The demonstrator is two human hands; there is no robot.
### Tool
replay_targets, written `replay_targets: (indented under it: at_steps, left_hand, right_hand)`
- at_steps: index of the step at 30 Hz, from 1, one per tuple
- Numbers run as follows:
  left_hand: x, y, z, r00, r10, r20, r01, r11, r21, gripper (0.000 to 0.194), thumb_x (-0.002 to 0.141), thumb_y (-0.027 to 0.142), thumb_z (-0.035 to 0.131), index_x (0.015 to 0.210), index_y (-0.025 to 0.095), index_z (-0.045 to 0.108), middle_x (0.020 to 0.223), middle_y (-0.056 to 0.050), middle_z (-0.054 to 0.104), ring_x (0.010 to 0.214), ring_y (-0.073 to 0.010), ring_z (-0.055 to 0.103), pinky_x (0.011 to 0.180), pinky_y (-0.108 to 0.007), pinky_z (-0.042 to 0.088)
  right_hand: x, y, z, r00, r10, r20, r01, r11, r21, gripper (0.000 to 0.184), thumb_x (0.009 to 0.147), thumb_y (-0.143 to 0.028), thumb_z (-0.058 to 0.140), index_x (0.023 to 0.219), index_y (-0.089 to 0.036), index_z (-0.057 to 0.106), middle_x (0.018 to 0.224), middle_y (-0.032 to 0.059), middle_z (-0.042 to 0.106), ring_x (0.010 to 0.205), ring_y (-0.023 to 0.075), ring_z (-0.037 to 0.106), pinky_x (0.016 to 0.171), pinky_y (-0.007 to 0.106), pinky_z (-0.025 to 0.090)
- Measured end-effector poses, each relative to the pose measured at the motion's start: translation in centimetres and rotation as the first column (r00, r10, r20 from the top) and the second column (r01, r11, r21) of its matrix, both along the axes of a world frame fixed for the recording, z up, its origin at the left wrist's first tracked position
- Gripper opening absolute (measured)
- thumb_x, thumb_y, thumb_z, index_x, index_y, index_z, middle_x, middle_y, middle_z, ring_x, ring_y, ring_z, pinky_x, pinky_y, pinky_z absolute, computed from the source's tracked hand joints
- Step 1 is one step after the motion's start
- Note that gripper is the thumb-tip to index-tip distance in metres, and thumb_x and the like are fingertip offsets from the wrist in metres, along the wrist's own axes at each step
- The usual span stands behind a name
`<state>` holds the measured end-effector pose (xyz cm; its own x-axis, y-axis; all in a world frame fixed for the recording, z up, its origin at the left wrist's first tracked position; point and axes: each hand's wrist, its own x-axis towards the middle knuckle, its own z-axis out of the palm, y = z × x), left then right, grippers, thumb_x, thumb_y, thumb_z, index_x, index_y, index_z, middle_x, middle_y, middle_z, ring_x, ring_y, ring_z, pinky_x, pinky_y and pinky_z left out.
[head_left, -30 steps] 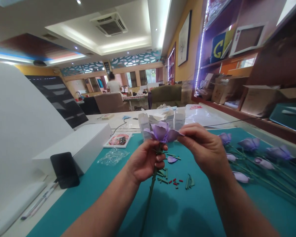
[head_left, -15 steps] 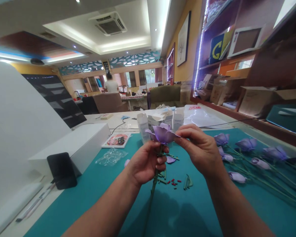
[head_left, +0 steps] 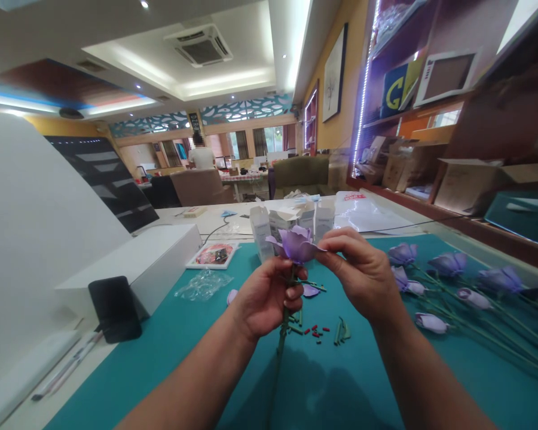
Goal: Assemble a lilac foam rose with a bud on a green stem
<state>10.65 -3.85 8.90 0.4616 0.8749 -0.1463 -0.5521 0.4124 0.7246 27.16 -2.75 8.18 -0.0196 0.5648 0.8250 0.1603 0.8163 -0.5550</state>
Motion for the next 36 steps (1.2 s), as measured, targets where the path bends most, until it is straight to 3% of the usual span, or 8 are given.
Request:
replay_targets:
  at_steps: [18,21,23,25,26,29,31,36]
  left_hand:
    - [-0.1,-0.2,-0.3,0.999,-0.002,0.034,0.002,1.000,-0.004,0.007,0.067,0.016,0.064,0.072,0.014,0.061,0.066,0.000,0.061,0.043,-0.0052,0.041,0.041,-0.018,0.024]
    - [-0.5,-0.1,-0.2,0.999,-0.001,0.045,0.001,1.000,0.013,0.006,0.068,0.016,0.064,0.072,0.013,0.062,0.067,-0.001,0.062,0.043,-0.0050,0.041,0.041,-0.018,0.026]
    - [-0.8,0.1,0.1,0.998,0.026,0.055,-0.027,0.999,0.023,0.004,0.070,0.016,0.062,0.070,0.012,0.062,0.068,-0.001,0.063,0.044,-0.0054,0.042,0.041,-0.019,0.027]
    - [-1.1,0.2,0.4,0.995,0.075,0.068,-0.077,0.997,0.028,0.005,0.072,0.015,0.060,0.069,0.012,0.061,0.068,-0.002,0.064,0.044,-0.0060,0.042,0.041,-0.019,0.028]
    - [-1.2,0.3,0.6,0.992,0.102,0.074,-0.104,0.994,0.026,0.006,0.073,0.015,0.059,0.068,0.013,0.061,0.068,-0.002,0.064,0.044,-0.0063,0.042,0.041,-0.020,0.029]
    - [-1.3,0.3,0.9,0.982,0.165,0.094,-0.167,0.986,0.011,0.008,0.075,0.016,0.058,0.068,0.013,0.061,0.068,-0.001,0.064,0.045,-0.0071,0.045,0.043,-0.021,0.033]
    - [-1.2,0.2,1.0,0.977,0.187,0.099,-0.188,0.982,0.002,0.009,0.076,0.016,0.058,0.069,0.012,0.062,0.069,-0.002,0.064,0.047,-0.0078,0.048,0.045,-0.022,0.036]
    - [-1.0,-0.5,1.6,0.964,0.263,0.044,-0.261,0.964,-0.040,0.019,0.084,0.016,0.050,0.070,0.012,0.062,0.068,-0.002,0.065,0.055,-0.0123,0.059,0.053,-0.027,0.043]
  right_hand:
    - [-0.4,0.1,-0.2,1.000,0.021,0.001,-0.021,1.000,-0.002,0.007,0.084,-0.023,0.065,0.077,-0.023,0.067,0.083,0.0003,0.061,0.081,0.0154,0.058,0.073,0.031,0.047]
    - [-0.2,0.2,-0.1,0.998,0.023,-0.059,-0.028,0.997,-0.070,0.005,0.082,-0.027,0.067,0.085,-0.023,0.068,0.086,0.0008,0.063,0.080,0.0152,0.058,0.073,0.030,0.048]
    - [-0.1,0.1,-0.3,0.994,-0.002,-0.108,-0.020,0.980,-0.200,0.012,0.082,-0.033,0.066,0.087,-0.022,0.065,0.078,-0.0002,0.062,0.070,0.0136,0.056,0.064,0.028,0.048]
    - [-0.4,-0.4,-1.0,0.998,0.045,-0.047,-0.060,0.914,-0.401,0.021,0.085,-0.040,0.060,0.077,-0.020,0.062,0.064,-0.0020,0.056,0.056,0.0111,0.051,0.052,0.024,0.043]
    - [-0.7,-0.8,-1.6,0.991,0.135,0.019,-0.106,0.848,-0.519,0.026,0.086,-0.041,0.057,0.072,-0.019,0.059,0.060,-0.0026,0.054,0.050,0.0099,0.048,0.047,0.023,0.040]
    - [-2.6,-2.8,-3.7,0.836,0.539,0.101,-0.243,0.530,-0.813,0.018,0.081,-0.035,0.058,0.076,-0.018,0.059,0.063,-0.0032,0.055,0.042,0.0072,0.046,0.041,0.021,0.035]
    - [-4.0,-4.1,-5.1,0.783,0.621,0.036,-0.291,0.417,-0.861,0.014,0.080,-0.031,0.058,0.086,-0.018,0.057,0.068,-0.0034,0.058,0.042,0.0066,0.047,0.041,0.020,0.035]
    - [-5.4,-5.6,-6.0,0.814,0.581,0.002,-0.324,0.456,-0.829,0.017,0.084,-0.030,0.050,0.074,-0.017,0.052,0.065,0.0007,0.062,0.049,0.0082,0.052,0.048,0.020,0.040]
